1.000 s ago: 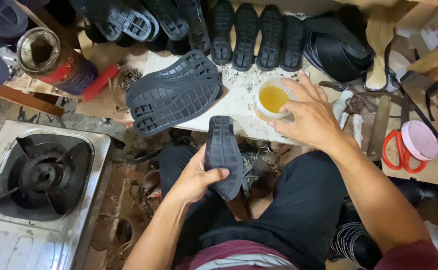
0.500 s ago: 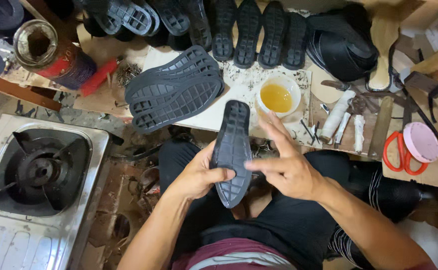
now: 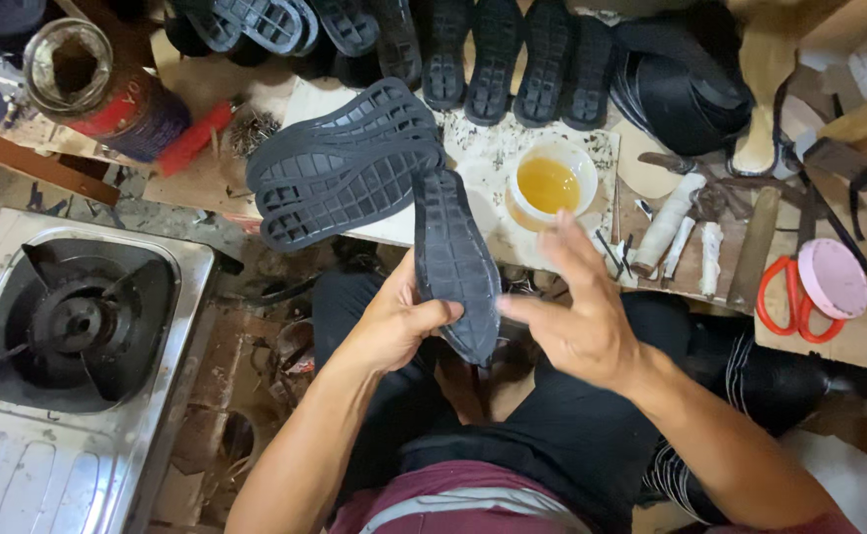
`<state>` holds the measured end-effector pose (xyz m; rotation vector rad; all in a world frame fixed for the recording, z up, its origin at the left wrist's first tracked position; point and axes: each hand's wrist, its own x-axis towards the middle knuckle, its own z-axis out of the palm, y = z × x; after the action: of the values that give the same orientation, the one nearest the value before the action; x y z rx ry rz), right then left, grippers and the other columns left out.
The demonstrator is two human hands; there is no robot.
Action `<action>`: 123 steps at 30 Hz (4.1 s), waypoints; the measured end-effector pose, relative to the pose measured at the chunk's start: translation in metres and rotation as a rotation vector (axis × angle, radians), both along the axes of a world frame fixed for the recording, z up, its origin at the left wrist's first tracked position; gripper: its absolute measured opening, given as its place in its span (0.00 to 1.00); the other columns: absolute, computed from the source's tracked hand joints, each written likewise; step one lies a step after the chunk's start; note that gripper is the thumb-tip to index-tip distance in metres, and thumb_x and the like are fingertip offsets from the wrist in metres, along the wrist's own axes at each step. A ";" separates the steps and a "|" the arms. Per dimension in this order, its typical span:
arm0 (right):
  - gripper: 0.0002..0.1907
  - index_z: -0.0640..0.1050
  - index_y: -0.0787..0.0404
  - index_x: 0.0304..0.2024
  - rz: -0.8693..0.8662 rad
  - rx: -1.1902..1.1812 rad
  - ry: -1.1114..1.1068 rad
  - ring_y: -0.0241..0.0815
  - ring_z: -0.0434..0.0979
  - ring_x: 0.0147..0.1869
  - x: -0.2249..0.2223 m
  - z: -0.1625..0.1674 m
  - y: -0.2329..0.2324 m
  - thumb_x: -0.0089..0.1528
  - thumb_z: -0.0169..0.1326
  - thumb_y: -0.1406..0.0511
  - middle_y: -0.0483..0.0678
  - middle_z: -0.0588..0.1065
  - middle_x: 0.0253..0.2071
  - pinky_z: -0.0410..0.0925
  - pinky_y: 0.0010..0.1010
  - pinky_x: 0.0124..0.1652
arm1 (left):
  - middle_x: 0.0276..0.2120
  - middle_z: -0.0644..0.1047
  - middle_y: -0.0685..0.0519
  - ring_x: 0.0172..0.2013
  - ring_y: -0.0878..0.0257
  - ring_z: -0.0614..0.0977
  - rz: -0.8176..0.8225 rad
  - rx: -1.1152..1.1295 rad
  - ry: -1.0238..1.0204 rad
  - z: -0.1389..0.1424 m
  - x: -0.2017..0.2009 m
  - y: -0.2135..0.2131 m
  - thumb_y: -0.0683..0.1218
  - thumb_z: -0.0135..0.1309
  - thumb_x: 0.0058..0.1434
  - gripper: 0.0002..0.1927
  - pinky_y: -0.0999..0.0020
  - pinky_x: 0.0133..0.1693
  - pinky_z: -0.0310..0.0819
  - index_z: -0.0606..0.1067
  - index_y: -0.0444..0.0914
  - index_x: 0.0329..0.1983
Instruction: The person repeatedly picks up black shoe soles, dips fingers into a container of yellow liquid, and rubs the liquid onto the sole surface. The person handles the soles one at a time, turning them over and applying the liquid to different areas before placing them back on the shelf.
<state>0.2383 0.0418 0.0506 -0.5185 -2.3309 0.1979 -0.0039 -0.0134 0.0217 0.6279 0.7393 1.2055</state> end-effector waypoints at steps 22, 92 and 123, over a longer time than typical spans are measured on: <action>0.35 0.62 0.67 0.70 -0.009 -1.077 0.390 0.52 0.69 0.68 -0.030 0.006 -0.020 0.59 0.51 0.80 0.58 0.59 0.72 0.70 0.37 0.59 | 0.63 0.67 0.53 0.66 0.61 0.68 0.186 0.315 0.123 -0.005 0.029 -0.023 0.33 0.55 0.57 0.42 0.62 0.67 0.61 0.52 0.39 0.74; 0.25 0.83 0.58 0.50 -0.119 -0.392 0.130 0.64 0.34 0.86 -0.011 -0.007 0.029 0.69 0.44 0.49 0.62 0.46 0.81 0.33 0.62 0.78 | 0.77 0.60 0.44 0.72 0.53 0.66 0.049 0.114 -0.780 -0.004 0.034 0.004 0.82 0.37 0.59 0.62 0.53 0.73 0.54 0.48 0.35 0.83; 0.43 0.65 0.62 0.70 -0.519 -0.800 0.420 0.47 0.70 0.66 -0.075 0.005 -0.083 0.53 0.66 0.67 0.55 0.62 0.72 0.71 0.38 0.57 | 0.78 0.56 0.50 0.76 0.58 0.58 0.473 0.290 -0.077 0.035 0.050 0.063 0.73 0.39 0.67 0.51 0.62 0.76 0.43 0.48 0.35 0.81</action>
<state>0.1635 -0.0416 0.0551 -1.2994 -1.5733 0.9019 0.0464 0.0499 0.0569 0.6589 0.6720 1.7855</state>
